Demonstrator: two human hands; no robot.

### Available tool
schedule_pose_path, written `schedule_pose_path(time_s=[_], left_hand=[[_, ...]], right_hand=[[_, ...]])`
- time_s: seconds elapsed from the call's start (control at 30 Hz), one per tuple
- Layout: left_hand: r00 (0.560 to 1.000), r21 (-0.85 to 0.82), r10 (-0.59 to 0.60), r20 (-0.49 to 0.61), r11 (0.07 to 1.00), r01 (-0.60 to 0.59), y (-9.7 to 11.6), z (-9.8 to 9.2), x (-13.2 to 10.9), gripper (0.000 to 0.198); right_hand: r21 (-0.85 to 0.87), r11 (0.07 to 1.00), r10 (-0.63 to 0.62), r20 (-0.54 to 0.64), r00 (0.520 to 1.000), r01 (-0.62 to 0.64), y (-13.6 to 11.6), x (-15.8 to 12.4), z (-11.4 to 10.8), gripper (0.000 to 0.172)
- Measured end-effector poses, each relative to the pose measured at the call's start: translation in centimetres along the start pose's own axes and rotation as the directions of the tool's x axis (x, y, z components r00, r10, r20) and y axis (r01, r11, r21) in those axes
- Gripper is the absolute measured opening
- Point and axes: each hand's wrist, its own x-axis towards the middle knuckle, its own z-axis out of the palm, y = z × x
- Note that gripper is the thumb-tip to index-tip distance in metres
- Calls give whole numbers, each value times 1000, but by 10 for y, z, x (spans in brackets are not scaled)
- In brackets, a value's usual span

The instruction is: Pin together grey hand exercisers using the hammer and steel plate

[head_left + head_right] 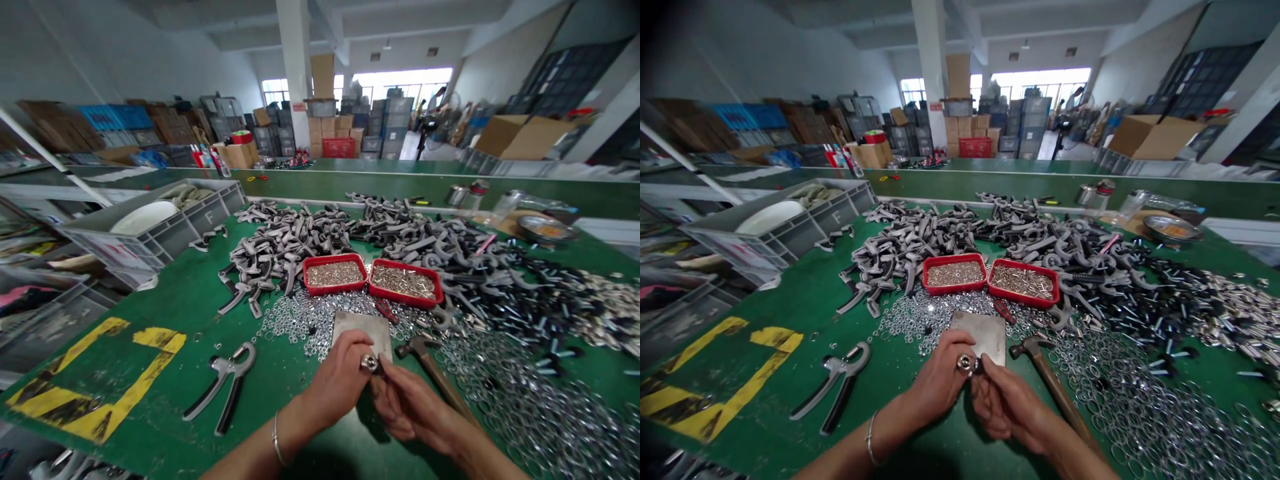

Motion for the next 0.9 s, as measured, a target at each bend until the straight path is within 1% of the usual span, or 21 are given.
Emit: schedule_pose_path(time_s=[0.03,0.07,0.13,0.17,0.2,0.23,0.3,0.33,0.37,0.4,0.43,0.47,0.5,0.53,0.6,0.67,0.7,0.77,0.8,0.87,0.9], left_hand=[[1000,7,-4,23,1000,4,0,1,0,16],[999,3,-51,12,999,51,-1,3,-1,17],[977,-21,-192,-87,981,191,-1,8,-1,20],[962,-28,-237,-136,971,236,-2,10,-2,20],[960,-19,-234,-155,972,234,-3,11,-4,20],[973,6,-179,-144,983,182,-3,11,-5,19],[999,60,11,-46,998,-8,-5,9,-9,16],[997,70,81,11,994,-82,-5,8,-10,15],[994,70,102,49,992,-105,-5,8,-11,15],[997,63,64,51,996,-67,-5,8,-12,16],[1000,52,-15,22,999,14,-5,9,-13,17],[994,39,-106,-18,993,107,-4,11,-13,19],[983,28,-178,-52,983,180,-3,13,-13,19],[974,28,-217,-66,975,219,-2,14,-13,20],[982,61,-189,18,980,188,-1,15,-11,21],[973,134,-133,190,985,109,-3,13,-4,21],[956,186,-127,266,980,78,-5,12,2,21],[912,337,-166,376,941,32,-13,10,16,21],[890,424,-199,411,906,7,-17,10,25,21],[858,556,-231,458,828,-74,-24,11,46,22],[857,591,-218,466,798,-119,-26,12,57,24]], right_hand=[[-61,997,-42,-34,999,40,0,0,-1,65],[-145,984,-119,-111,987,102,-1,-1,-3,60],[-288,933,-296,-279,913,215,0,-2,-3,48],[-281,930,-324,-316,892,238,1,-2,-2,44],[-222,945,-302,-315,900,240,4,-3,0,44],[-119,969,-241,-263,934,216,6,-3,2,45],[76,991,-105,-79,991,111,10,-4,4,53],[95,993,-70,-12,997,70,10,-4,5,57],[46,997,-67,-2,998,68,10,-6,4,57],[-58,994,-97,-41,994,94,8,-7,3,55],[-210,968,-163,-120,979,135,7,-9,2,52],[-364,916,-257,-208,944,169,6,-12,1,48],[-444,877,-325,-262,909,185,7,-13,1,44],[-442,875,-344,-283,895,197,8,-15,2,43],[-255,947,-254,-219,942,196,16,-15,7,44],[-1,991,-130,-111,985,131,27,-13,12,48],[46,994,-99,-88,991,103,32,-11,13,50],[-39,994,-105,-145,984,100,39,-9,9,49],[-158,982,-134,-206,969,102,42,-9,5,46],[-432,898,-225,-291,930,82,45,-13,-6,38],[-513,856,-252,-298,921,68,46,-18,-12,34]])
